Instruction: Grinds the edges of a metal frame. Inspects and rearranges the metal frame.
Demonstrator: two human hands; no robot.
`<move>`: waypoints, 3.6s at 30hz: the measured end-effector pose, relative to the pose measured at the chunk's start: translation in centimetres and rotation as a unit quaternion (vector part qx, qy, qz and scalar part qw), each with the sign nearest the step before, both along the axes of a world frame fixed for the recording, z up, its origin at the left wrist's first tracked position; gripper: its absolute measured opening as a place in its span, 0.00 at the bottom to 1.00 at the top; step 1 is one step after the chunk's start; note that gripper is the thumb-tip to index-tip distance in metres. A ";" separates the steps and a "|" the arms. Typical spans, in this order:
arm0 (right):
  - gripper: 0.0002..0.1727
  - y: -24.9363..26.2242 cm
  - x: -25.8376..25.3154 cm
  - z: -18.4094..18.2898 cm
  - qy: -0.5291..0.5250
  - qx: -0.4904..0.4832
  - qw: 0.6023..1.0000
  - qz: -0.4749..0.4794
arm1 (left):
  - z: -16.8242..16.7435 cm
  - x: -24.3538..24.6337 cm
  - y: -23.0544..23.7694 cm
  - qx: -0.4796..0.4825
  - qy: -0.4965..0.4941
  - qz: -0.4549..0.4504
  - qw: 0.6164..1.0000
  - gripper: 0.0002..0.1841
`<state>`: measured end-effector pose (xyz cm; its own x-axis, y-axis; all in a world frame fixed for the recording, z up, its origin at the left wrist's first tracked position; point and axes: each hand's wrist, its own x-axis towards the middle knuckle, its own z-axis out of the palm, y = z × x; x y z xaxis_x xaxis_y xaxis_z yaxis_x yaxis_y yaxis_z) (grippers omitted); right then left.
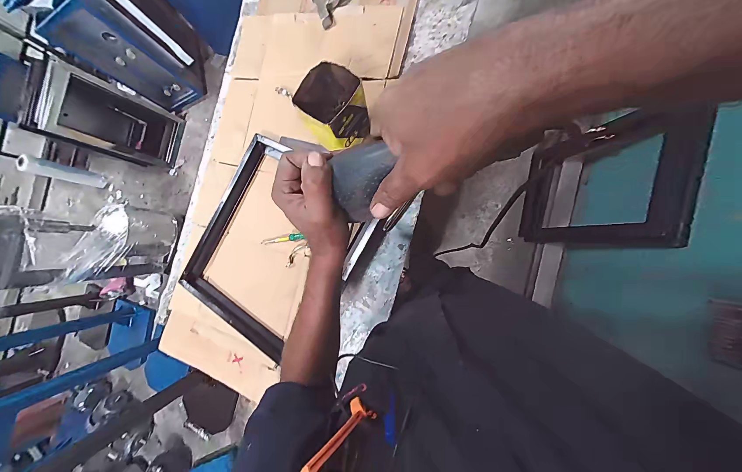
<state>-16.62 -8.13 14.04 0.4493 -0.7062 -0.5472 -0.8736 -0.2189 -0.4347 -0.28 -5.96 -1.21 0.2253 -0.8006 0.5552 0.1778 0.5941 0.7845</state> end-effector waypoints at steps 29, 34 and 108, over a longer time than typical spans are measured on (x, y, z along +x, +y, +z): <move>0.28 4.3 6.5 -2.3 0.053 0.069 0.988 0.130 | -3.5 6.0 9.7 0.080 -0.080 0.050 0.992 0.16; 0.27 4.4 6.5 -2.4 0.056 0.063 0.987 0.135 | -4.0 6.0 9.8 0.079 -0.077 0.047 0.993 0.16; 0.24 4.5 7.4 -5.5 0.041 -0.143 0.951 0.271 | -6.6 5.6 9.8 0.063 -0.065 0.192 0.977 0.19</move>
<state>-9.26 -3.68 8.53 0.7535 -0.5089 -0.4163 -0.6275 -0.7456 -0.2243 5.30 3.83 -7.79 0.4570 -0.7345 0.5017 -0.1452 0.4948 0.8568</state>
